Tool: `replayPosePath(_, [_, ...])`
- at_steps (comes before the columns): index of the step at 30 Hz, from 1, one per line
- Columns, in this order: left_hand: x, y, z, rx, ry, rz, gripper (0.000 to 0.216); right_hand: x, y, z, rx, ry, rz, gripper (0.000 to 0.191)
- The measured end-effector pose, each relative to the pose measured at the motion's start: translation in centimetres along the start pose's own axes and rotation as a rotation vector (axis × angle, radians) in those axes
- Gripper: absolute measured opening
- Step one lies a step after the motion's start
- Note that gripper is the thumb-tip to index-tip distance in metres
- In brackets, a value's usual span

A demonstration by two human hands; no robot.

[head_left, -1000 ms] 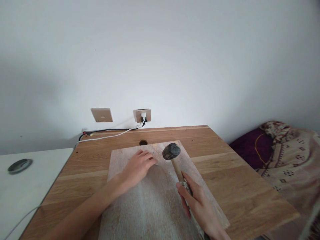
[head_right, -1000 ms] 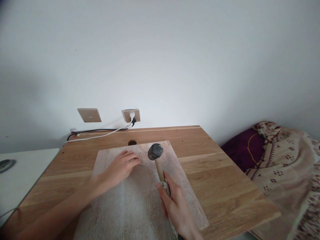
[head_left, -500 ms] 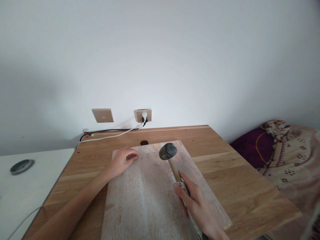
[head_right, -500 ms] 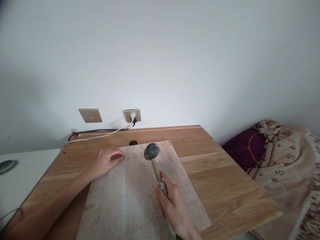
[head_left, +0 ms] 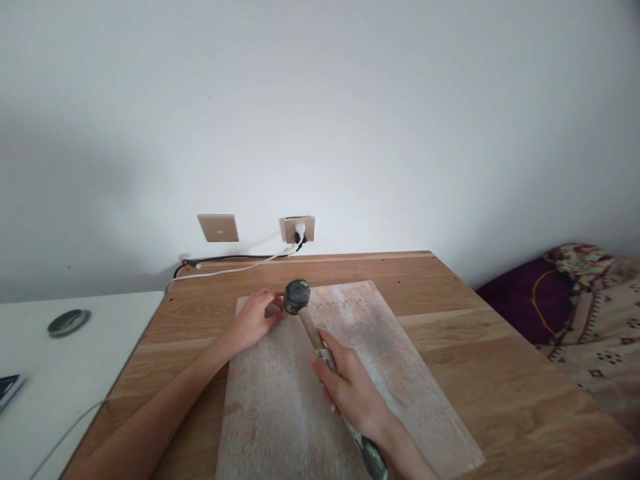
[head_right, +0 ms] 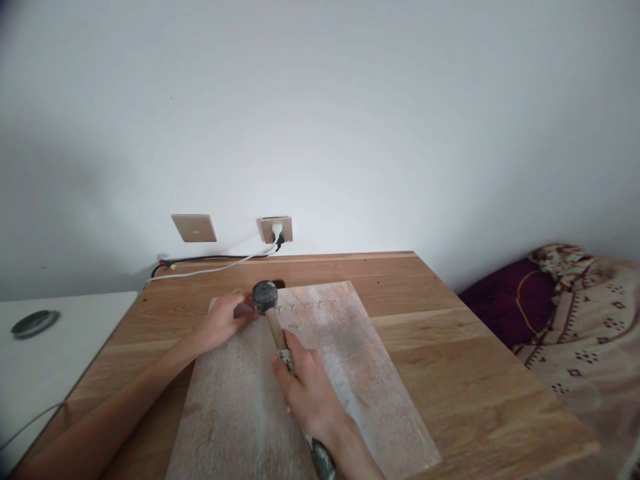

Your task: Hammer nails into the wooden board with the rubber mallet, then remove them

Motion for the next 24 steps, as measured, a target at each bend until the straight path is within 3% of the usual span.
replayPosePath(11, [-0.1, 0.1, 0.2, 0.076, -0.006, 0.036, 0.029, -0.2, 0.6, -0.3, 0.169, 0.074, -0.001, 0.049])
replayPosePath(17, [-0.1, -0.1, -0.3, -0.02, 0.006, -0.024, 0.034, 0.3, 1.1, -0.5, 0.093, 0.043, -0.01, 0.053])
replayPosePath(21, [0.5, 3.1, -1.0, -0.197, 0.145, -0.174, 0.031, 1.7, 2.1, 0.6, -0.004, 0.139, -0.006, 0.059])
replayPosePath(24, [0.4, 7.1, -3.2, -0.448, 0.019, -0.353, 0.019, 3.1, 1.9, 2.3, -0.031, 0.234, -0.004, 0.064])
Point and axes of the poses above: each hand's wrist, its own x-axis away from the middle knuckle, its own z-axis out of the back of the hand, y = z × x, the point moved 5 cm from there along -x, towards the middle knuckle, and after that the axes turned 13 degrees about -y, right-handed, at the moved point
